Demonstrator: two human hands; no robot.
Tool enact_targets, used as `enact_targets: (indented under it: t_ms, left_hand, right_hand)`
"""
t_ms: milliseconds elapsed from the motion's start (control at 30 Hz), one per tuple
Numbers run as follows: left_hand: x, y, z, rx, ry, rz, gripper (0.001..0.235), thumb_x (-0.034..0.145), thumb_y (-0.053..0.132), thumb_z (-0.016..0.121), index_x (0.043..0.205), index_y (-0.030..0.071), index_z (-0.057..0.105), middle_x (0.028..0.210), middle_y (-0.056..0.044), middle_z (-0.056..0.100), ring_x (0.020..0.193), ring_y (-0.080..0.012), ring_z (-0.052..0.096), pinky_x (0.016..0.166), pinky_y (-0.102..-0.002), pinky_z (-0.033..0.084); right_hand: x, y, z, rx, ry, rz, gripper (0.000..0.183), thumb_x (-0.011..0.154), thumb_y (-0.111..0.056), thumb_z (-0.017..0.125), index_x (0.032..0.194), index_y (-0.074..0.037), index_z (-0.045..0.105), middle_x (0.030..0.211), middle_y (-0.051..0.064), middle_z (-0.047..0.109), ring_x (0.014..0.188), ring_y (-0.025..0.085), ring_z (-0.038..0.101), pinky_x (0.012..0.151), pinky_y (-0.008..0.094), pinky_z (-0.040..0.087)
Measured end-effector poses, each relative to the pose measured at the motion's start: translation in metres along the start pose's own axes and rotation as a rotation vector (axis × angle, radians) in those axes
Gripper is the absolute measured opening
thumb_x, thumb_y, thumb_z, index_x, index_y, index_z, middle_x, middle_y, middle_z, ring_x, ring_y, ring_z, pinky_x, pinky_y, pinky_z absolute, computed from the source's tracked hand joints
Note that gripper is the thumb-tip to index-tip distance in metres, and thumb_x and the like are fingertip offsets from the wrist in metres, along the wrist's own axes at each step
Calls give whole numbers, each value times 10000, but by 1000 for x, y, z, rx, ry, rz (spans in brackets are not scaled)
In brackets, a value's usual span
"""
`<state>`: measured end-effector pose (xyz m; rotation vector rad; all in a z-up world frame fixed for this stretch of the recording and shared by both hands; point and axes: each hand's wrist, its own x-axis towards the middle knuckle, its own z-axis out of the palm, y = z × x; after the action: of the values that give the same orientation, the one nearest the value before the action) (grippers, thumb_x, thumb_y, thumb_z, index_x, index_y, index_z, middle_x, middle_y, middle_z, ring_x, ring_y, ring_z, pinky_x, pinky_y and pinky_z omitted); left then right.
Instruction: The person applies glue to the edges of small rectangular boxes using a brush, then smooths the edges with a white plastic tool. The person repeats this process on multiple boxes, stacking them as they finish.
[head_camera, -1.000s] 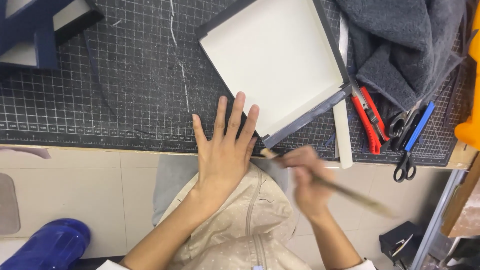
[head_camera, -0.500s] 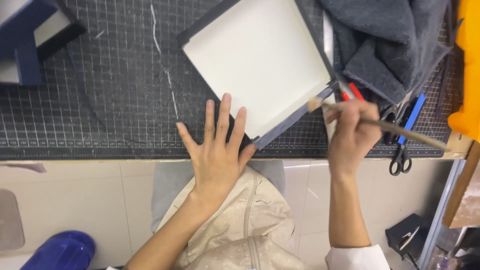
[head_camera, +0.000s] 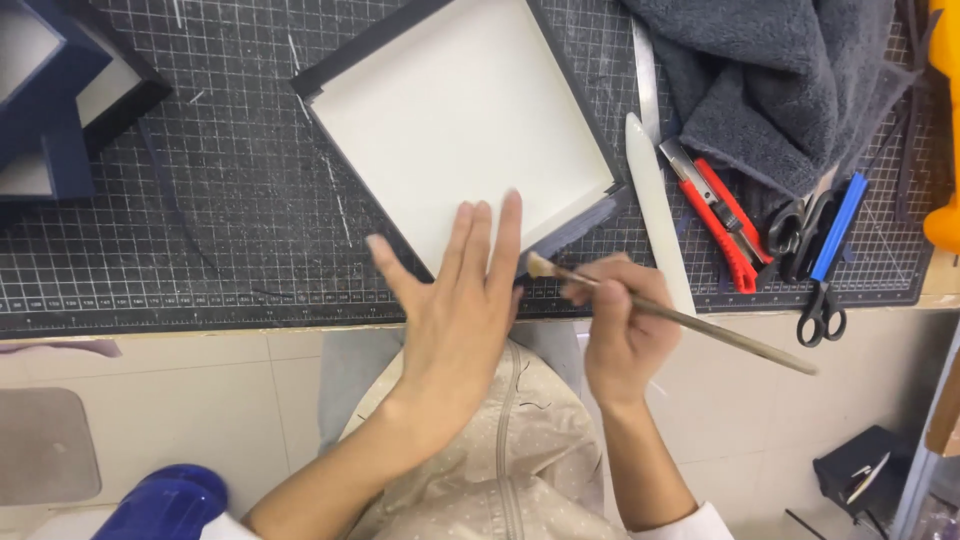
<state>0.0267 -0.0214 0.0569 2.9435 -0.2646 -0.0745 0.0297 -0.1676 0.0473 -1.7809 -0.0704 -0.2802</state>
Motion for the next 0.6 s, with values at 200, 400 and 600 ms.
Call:
enact_targets:
  t_ms: [200, 400, 600]
  left_hand:
    - [8, 6, 3, 38, 89, -9, 954, 858, 76, 729, 1588, -7, 120, 1300, -62, 708, 1363, -216, 598, 1065, -807, 236]
    - [15, 18, 7, 154, 141, -47, 797, 967, 304, 696, 1581, 39, 262, 1258, -73, 720, 1310, -217, 643, 1068, -755, 299]
    - [19, 19, 6, 219, 110, -42, 997, 872, 526, 779, 1587, 51, 271, 1248, -21, 724, 1317, -163, 629, 1072, -741, 300]
  right_hand:
    - [39, 39, -38, -219, 255, -3, 137, 1080, -79, 496, 950, -53, 533, 791, 104, 618, 702, 158, 584, 669, 269, 504]
    - [19, 19, -24, -190, 49, 64, 148, 1080, -95, 472, 991, -22, 565, 753, 97, 638, 667, 157, 638, 621, 239, 505]
    - [54, 28, -40, -166, 292, -7, 163, 1102, -139, 456, 1010, -14, 507, 778, 145, 615, 678, 177, 575, 665, 278, 500]
